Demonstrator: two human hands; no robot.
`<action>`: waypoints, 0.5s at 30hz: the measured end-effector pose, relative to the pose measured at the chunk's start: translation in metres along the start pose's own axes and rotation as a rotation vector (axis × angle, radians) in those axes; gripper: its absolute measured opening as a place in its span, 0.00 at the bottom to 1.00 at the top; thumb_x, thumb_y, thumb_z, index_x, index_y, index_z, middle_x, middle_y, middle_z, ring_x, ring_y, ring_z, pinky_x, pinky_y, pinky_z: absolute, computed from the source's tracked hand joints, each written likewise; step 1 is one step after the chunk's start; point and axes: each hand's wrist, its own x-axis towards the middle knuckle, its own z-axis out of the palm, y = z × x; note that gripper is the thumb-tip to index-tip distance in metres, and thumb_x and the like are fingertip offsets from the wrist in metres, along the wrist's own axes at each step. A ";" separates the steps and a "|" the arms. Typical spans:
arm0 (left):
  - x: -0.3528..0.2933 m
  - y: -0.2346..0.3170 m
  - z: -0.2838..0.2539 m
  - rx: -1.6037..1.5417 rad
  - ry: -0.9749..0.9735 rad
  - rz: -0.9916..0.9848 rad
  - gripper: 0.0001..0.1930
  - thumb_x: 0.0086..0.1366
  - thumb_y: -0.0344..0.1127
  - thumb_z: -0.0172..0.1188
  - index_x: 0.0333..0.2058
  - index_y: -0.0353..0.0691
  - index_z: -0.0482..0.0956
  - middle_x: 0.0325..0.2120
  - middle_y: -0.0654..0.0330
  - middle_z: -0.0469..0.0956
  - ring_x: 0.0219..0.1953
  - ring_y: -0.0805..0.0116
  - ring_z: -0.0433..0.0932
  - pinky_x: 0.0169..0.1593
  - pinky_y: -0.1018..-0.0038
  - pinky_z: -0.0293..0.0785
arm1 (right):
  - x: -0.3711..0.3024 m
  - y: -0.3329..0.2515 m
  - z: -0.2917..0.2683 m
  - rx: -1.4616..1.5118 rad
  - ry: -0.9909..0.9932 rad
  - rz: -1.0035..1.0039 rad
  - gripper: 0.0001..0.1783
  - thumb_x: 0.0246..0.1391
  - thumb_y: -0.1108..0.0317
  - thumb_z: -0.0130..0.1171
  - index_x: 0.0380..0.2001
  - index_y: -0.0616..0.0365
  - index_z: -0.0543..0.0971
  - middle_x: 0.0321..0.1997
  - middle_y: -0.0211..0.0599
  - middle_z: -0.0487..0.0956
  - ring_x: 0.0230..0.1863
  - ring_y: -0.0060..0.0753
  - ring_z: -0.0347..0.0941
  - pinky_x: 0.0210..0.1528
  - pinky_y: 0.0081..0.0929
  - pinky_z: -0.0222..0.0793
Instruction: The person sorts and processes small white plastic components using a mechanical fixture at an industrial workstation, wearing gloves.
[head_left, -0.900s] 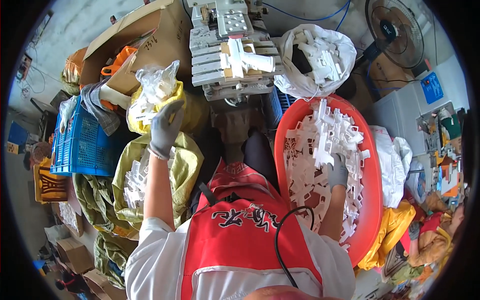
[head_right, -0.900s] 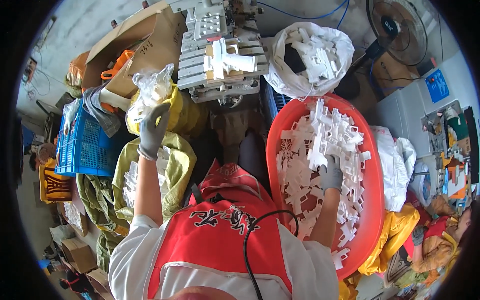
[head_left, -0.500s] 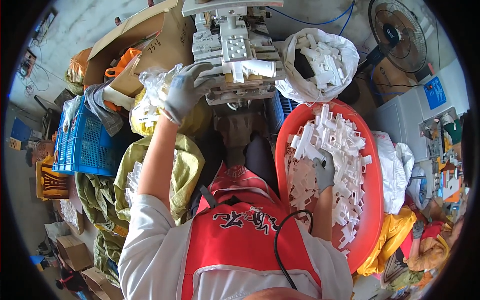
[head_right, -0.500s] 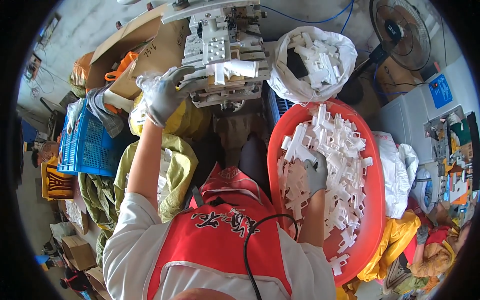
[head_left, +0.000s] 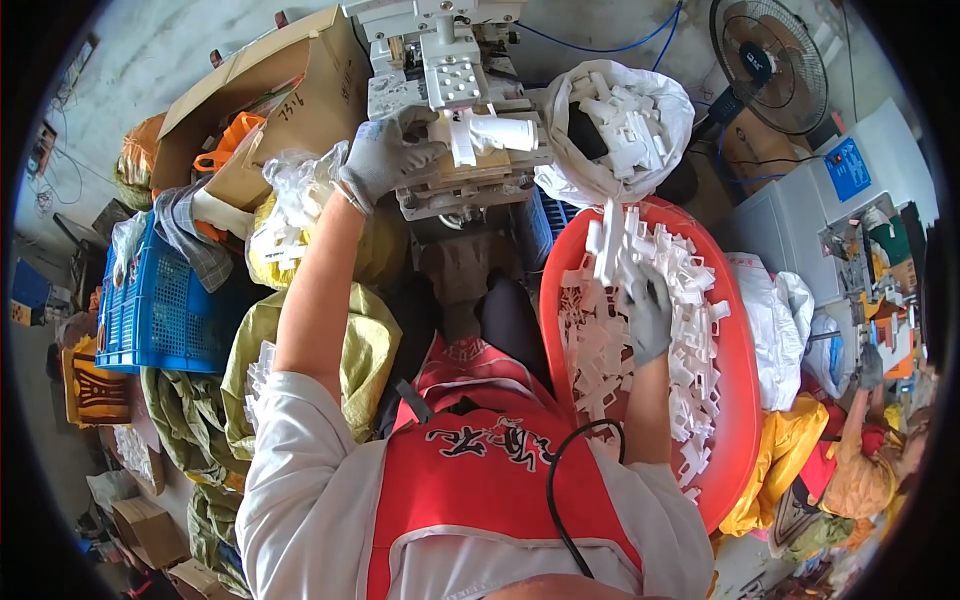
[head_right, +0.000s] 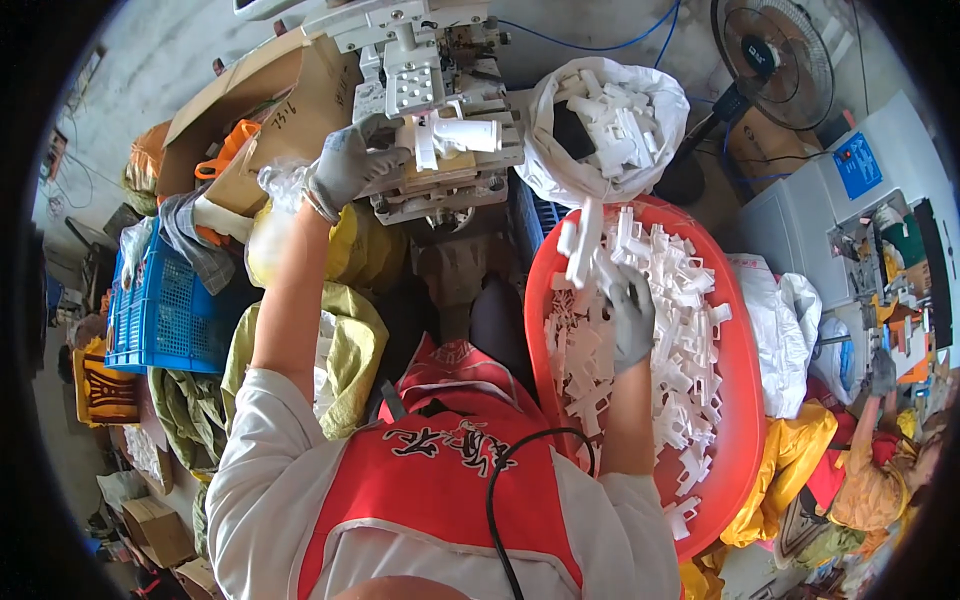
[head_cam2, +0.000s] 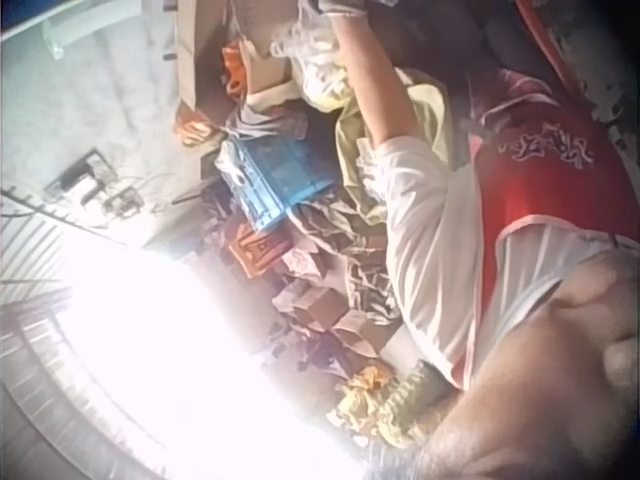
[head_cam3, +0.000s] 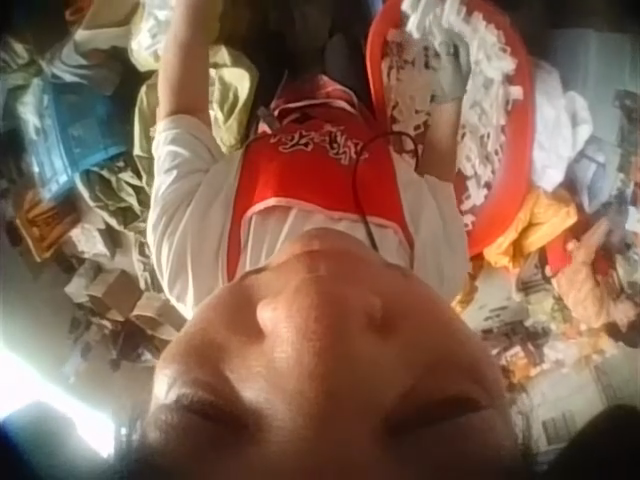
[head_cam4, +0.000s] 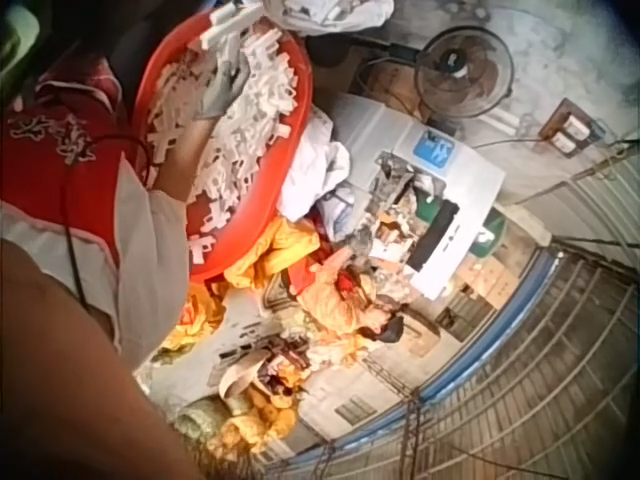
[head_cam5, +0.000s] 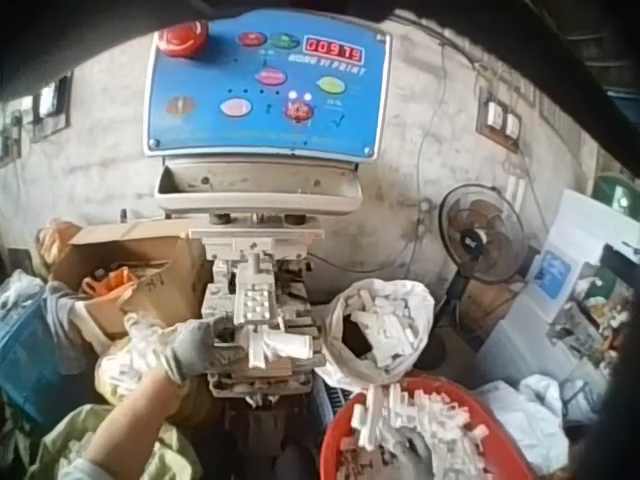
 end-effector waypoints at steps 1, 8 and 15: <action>-0.002 -0.004 0.001 -0.003 0.000 0.001 0.23 0.52 0.39 0.66 0.44 0.34 0.74 0.36 0.54 0.80 0.37 0.69 0.78 0.42 0.73 0.73 | 0.012 -0.011 0.016 0.036 -0.014 -0.003 0.19 0.56 0.71 0.51 0.51 0.59 0.69 0.47 0.34 0.72 0.40 0.23 0.70 0.38 0.19 0.68; -0.085 -0.041 -0.018 -0.067 0.307 0.028 0.18 0.49 0.32 0.67 0.39 0.34 0.77 0.32 0.56 0.80 0.35 0.70 0.80 0.41 0.75 0.74 | 0.095 -0.074 0.135 0.002 -0.450 -0.177 0.18 0.54 0.70 0.55 0.49 0.58 0.71 0.41 0.31 0.74 0.35 0.20 0.71 0.35 0.16 0.69; -0.262 -0.110 -0.051 -0.059 0.507 -0.402 0.15 0.53 0.30 0.63 0.40 0.34 0.76 0.31 0.60 0.79 0.33 0.77 0.76 0.39 0.80 0.73 | 0.127 -0.094 0.204 -0.367 -0.676 -0.056 0.17 0.52 0.73 0.58 0.47 0.54 0.75 0.29 0.26 0.76 0.23 0.12 0.67 0.24 0.13 0.64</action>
